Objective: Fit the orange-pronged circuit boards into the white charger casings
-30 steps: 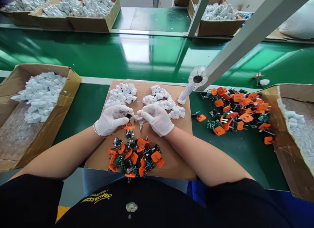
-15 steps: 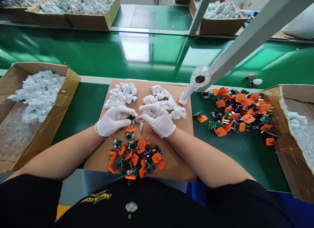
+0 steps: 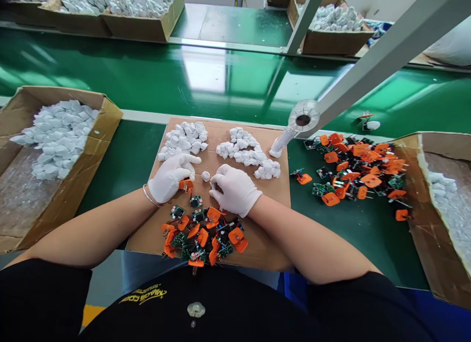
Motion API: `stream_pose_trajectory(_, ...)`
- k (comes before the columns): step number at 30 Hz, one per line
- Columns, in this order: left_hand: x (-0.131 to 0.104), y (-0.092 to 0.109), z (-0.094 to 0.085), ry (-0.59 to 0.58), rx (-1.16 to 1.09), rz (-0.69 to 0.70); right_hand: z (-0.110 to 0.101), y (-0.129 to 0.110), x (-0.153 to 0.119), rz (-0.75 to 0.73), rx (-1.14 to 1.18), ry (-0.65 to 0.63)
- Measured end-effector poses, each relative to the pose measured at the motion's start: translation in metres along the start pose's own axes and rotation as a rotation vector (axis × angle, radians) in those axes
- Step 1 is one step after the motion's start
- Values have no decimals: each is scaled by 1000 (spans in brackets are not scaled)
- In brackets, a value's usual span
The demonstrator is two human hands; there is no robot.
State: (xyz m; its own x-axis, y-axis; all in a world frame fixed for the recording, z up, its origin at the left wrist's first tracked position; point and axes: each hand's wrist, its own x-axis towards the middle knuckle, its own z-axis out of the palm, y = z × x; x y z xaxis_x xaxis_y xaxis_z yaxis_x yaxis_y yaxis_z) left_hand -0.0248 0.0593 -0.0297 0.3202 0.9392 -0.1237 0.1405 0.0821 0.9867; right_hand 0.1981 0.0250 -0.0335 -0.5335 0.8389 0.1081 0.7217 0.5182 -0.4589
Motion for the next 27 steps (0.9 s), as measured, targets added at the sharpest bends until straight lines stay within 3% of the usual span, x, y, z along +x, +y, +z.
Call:
stream_pose_trajectory(2,1,1,0,36,246,5,4,4,1,-16,28,53)
stream_pose_trajectory(5,3,5,0,-45,501,64,12,13,3,-84,116,210)
stream_pose_trajectory(8,4,5,1,-181,580,100,20,18,5,-181,200,362)
stream_pose_trajectory(11,7,3,0,-219,602,110,26,22,8,-206,239,429)
stream_pose_trajectory(16,12,-1,-3,-211,575,132,28,22,14,-149,196,334)
stream_pose_trajectory(22,-1,-4,14,141,325,119,12,8,10,-80,43,158)
stream_pose_trajectory(24,-6,-3,19,132,202,136,10,5,7,-71,179,236)
stream_pose_trajectory(27,-10,1,19,25,24,180,13,4,5,5,580,371)
